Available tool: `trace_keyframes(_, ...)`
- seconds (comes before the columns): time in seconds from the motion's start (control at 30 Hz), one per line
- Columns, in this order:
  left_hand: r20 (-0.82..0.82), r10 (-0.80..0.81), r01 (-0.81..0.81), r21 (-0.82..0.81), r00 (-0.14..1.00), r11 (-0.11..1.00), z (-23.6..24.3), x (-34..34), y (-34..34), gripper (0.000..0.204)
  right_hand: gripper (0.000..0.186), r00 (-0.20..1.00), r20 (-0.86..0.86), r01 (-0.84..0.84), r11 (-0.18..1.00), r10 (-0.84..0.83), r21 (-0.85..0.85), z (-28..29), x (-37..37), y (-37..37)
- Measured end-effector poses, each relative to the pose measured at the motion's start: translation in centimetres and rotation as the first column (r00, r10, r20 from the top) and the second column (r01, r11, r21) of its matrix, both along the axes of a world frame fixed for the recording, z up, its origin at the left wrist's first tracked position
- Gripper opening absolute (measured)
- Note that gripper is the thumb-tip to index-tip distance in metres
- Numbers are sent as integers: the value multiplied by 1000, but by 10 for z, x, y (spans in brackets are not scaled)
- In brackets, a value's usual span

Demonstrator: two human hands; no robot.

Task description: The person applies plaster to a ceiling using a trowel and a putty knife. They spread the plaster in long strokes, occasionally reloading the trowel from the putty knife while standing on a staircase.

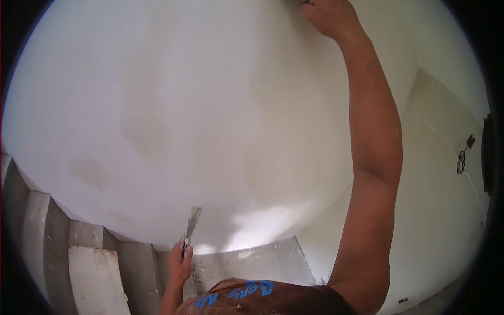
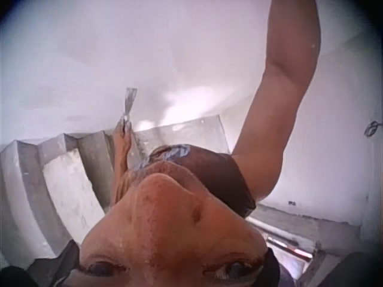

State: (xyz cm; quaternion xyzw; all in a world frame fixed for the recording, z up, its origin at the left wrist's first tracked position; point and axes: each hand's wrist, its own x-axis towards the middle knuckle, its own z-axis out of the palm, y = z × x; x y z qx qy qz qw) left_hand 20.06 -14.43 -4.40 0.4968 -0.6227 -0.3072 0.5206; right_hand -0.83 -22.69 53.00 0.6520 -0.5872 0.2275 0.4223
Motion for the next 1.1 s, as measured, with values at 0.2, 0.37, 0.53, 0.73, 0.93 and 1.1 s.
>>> trace_keyframes(0.2, -42, -137, 135, -45, 990, 990, 18, 0, -10, 42, 28, 918, -309, -318, 929, 250, -192, -179, -9, -37)
trace_keyframes(0.37, -2, -172, 169, -153, 985, 974, 41, -7, 4, 45, 41, 916, -286, -298, 954, 281, -19, -348, -17, -19)
trace_keyframes(0.53, -541, -101, 249, 207, 835, 946, 30, -12, 12, 32, 44, 771, 503, -617, 652, 391, 440, -314, -26, 21)
trace_keyframes(0.73, -903, -168, 575, 101, 396, 812, 79, -4, 3, 30, 47, 150, 830, -988, 108, 537, 109, -301, -36, 48)
trace_keyframes(0.93, -924, -328, 750, -73, 198, 658, 90, 2, -4, 28, 46, 406, 454, -872, 188, 793, 453, -334, -38, 28)
trace_keyframes(1.1, -910, -343, 707, -85, 232, 702, 96, 0, 19, 38, 49, 402, 463, -887, 209, 790, 412, -309, -52, 14)
